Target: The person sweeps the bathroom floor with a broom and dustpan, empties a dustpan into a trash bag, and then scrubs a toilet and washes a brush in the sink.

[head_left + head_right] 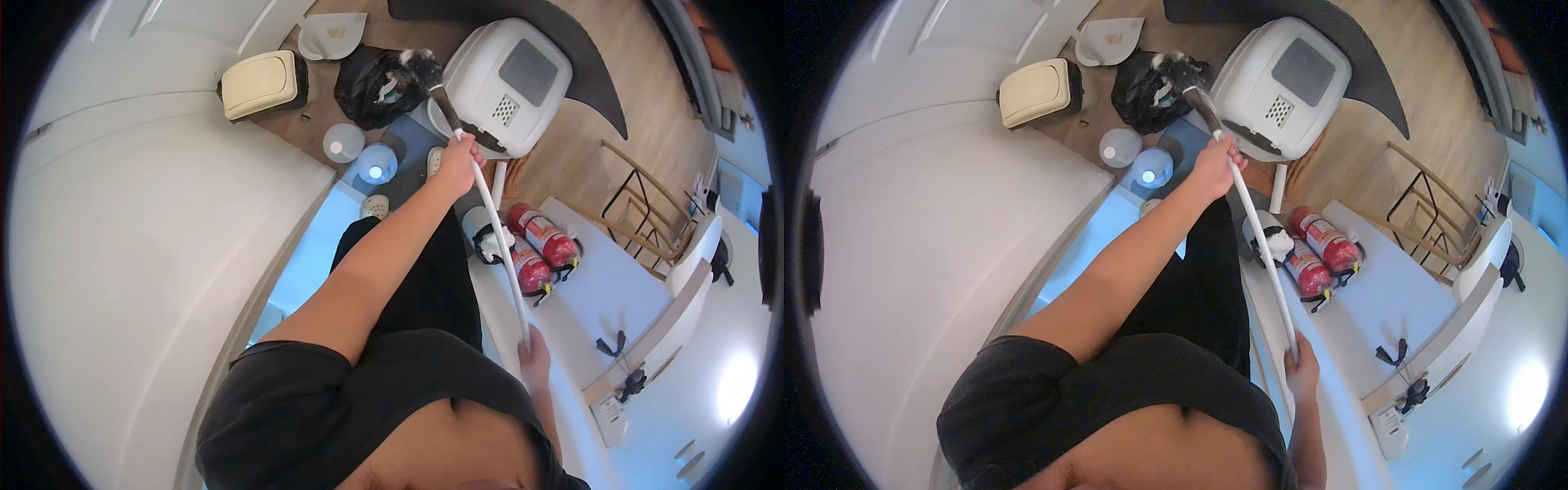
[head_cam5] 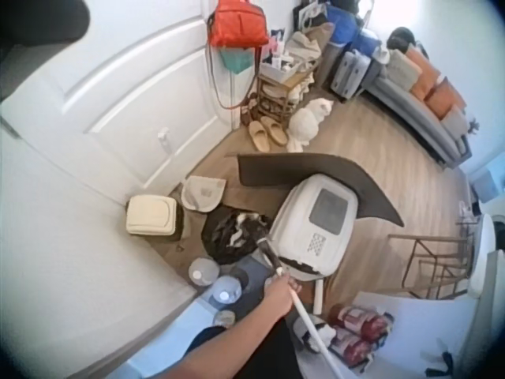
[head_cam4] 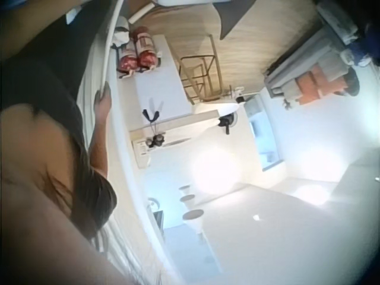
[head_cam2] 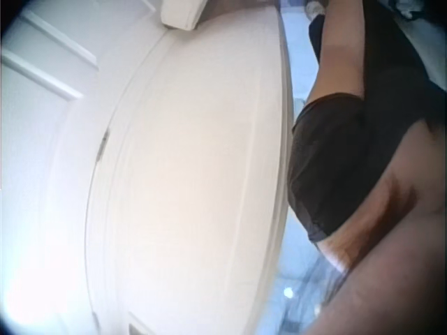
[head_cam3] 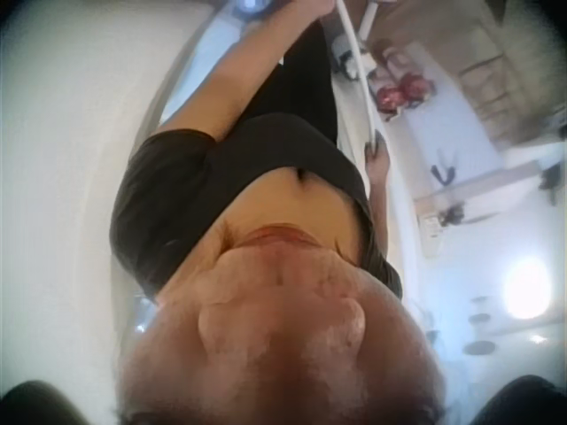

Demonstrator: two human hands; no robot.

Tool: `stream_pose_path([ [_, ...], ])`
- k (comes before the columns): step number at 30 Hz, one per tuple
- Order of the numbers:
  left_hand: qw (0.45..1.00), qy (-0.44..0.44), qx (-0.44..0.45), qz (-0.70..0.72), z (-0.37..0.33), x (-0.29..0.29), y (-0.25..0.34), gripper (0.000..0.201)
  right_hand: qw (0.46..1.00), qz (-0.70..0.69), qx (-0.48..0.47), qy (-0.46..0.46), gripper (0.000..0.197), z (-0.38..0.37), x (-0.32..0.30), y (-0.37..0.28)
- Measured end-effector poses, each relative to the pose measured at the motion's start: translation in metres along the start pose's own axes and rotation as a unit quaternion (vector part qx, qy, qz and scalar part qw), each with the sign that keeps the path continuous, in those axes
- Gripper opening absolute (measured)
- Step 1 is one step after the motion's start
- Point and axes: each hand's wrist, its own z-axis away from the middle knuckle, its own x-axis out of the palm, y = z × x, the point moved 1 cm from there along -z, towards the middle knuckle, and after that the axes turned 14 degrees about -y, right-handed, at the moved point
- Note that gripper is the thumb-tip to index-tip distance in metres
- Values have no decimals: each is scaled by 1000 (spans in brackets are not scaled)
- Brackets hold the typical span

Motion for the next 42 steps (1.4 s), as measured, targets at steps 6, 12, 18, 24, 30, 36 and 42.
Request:
stream_pose_path([
  [6, 982, -150, -69, -88, 31, 42, -28, 14, 792, -541, -11, -281, 45, -198, -86, -122],
  [12, 884, 96, -84, -449, 32, -13, 69, 45, 911, -349, -126, -182, 41, -305, -91, -106],
  [18, 863, 225, 63, -447, 4, -29, 162, 35, 964, -31, -262, 21, 36, -352, -118, -73],
  [24, 815, 215, 134, -522, -24, -14, 224, 32, 948, 234, -207, 65, 40, -354, -168, -116],
  [30, 694, 223, 10, -684, -19, -33, 221, 42, 879, 358, -266, 168, 45, -362, -176, -136],
  [36, 812, 216, -53, -540, -28, -61, 185, 41, 852, 391, -272, 217, 44, -376, -179, -142],
  [42, 759, 226, 51, -608, -50, -71, 167, 32, 836, 403, -293, 232, 44, -386, -183, -148],
])
